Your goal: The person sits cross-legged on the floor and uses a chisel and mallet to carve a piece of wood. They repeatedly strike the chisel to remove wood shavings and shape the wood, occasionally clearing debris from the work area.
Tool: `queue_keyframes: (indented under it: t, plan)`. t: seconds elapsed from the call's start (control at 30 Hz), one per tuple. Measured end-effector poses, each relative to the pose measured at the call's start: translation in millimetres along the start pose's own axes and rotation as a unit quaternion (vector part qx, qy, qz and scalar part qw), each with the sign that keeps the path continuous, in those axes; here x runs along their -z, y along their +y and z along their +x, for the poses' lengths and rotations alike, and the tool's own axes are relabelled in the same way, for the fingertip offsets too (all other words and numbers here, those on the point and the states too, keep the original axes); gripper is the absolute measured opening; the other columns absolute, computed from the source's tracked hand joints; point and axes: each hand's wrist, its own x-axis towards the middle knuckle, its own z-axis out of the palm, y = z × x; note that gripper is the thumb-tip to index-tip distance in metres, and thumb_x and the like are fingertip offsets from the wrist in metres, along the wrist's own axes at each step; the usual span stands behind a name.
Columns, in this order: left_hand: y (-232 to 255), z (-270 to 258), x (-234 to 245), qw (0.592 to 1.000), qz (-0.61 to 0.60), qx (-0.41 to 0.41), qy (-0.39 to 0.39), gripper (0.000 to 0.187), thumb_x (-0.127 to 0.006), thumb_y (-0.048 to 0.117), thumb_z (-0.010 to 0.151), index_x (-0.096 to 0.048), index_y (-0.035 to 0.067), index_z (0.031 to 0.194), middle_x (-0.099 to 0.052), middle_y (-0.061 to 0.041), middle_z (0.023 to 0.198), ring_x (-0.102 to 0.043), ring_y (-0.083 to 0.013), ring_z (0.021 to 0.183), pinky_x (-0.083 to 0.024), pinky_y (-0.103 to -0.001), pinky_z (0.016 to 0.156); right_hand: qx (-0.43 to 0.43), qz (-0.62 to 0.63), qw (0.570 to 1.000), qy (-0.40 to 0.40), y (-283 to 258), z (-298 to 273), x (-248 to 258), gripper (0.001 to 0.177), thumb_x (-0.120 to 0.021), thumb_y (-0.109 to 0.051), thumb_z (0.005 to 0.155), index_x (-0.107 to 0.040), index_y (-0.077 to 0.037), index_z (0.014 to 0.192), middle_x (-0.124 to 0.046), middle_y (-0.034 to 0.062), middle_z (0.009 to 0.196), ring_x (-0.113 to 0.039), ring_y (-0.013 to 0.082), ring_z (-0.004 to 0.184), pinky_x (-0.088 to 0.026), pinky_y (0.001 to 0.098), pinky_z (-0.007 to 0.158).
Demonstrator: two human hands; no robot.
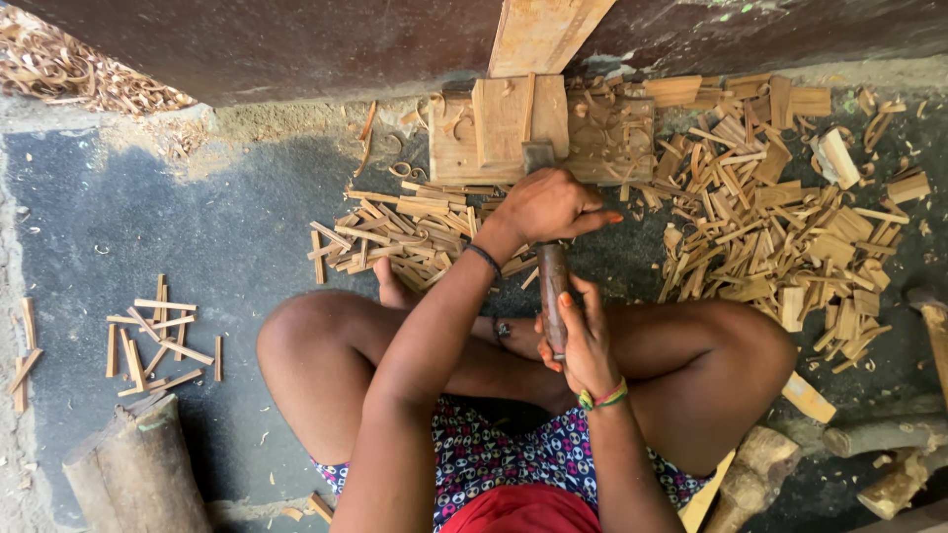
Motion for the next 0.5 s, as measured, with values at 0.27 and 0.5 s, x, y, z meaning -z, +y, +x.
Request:
queue_keyframes:
  t: [0.27,0.5]
  plan:
    - [-4.4,3.4,-12.2,1.000,-0.003,0.003,0.025,0.038,-0.064,0.049,0.094,-0.078,0.017,0.079,-0.074,-0.009,0.068,-0.070,-0.0288,0.056,-0.057,-0.045,0.059,0.007,-0.083,0.997,-0.004,0.8,8.2,15.3,0.042,-0.049,-0.041,0.103,-0.042,-0.018,0.138,-0.063,0.0116,0.076,-0.053,0.0136,0.042,-0.037,0.0250,0.031]
    - [-11.1,16.9,-34.6,0.999,0.028,0.041,0.023,0.039,-0.060,0.044,0.100,-0.079,0.016,0.081,-0.075,-0.006,0.069,-0.069,-0.0231,0.052,-0.059,-0.041,0.062,0.016,-0.110,0.993,-0.044,-26.7,18.0,47.2,0.043,-0.051,-0.039,0.102,-0.043,-0.017,0.139,-0.062,0.0113,0.074,-0.052,0.0131,0.042,-0.035,0.0240,0.032]
